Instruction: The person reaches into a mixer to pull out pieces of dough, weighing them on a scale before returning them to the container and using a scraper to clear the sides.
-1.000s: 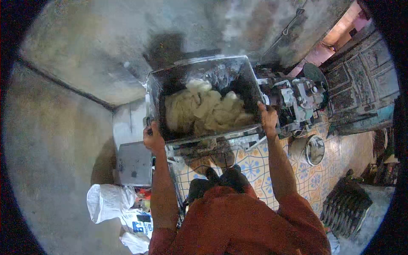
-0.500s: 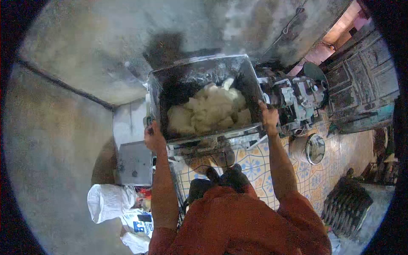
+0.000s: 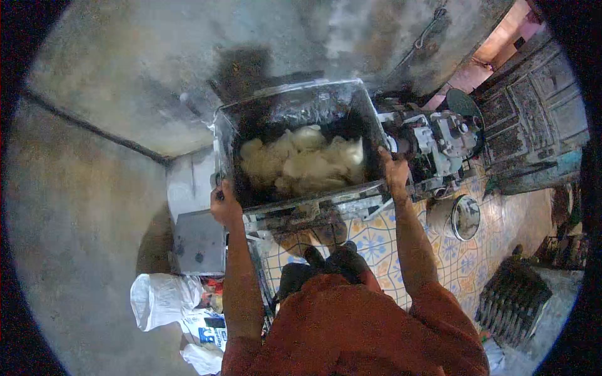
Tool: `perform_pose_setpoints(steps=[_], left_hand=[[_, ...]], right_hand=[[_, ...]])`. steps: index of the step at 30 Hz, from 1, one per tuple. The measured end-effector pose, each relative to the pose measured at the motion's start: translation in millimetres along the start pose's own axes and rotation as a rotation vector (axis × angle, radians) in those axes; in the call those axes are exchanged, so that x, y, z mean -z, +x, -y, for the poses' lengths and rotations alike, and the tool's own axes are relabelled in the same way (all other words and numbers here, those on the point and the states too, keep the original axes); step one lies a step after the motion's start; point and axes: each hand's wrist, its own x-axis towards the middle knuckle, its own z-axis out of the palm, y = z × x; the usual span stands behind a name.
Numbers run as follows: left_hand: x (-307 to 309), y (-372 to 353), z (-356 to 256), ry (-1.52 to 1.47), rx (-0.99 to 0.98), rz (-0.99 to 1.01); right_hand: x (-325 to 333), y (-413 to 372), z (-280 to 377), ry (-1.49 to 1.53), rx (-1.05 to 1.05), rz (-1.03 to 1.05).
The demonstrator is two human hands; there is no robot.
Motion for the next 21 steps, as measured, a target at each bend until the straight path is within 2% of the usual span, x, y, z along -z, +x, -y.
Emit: perform_pose_setpoints(steps=[4,7,10,12,13,15,19,21], left_hand=[[-3.6,1.5,11.1,0.088,0.029,-0.011],[-5.0,0.5,12.4,-0.038,0.047,0.005],[9.3,-5.3,-28.6,0.022,0.071,0.028],[1.7,-1.3,-4.2,0.001,-0.001,-0.002],[-2.5,-0.1,10.1,-0.009,-0.036,-0.017],[3.2,-1.5,-9.3,0.024,-0.014,-0.018],[2.7,-1.3,-7.9,0.007,-0.025,-0.031],[8.4,-3.1,-25.8,-0.011,0.055,0.008]], right_hand=[[0.1,-4.2,3.7,-0.024,0.058,-0.061],[-0.9,-2.3,3.6,-0.088,0.033,-0.041],[-3.7,6.7,-9.4,-0.09,0.009,-0.003],[-5.0,6.9,-9.0,-0.159,-0.006,-0.038],[-5.9,6.7,-9.2,-0.151,0.015,-0.054],[-8.1,6.3,-11.4,-0.133,0.057,-0.085],[-6.5,5.9,-13.6,-0.051,0.024,-0.029],[-8.3,4.9,-16.1,-0.003,0.007,-0.026]])
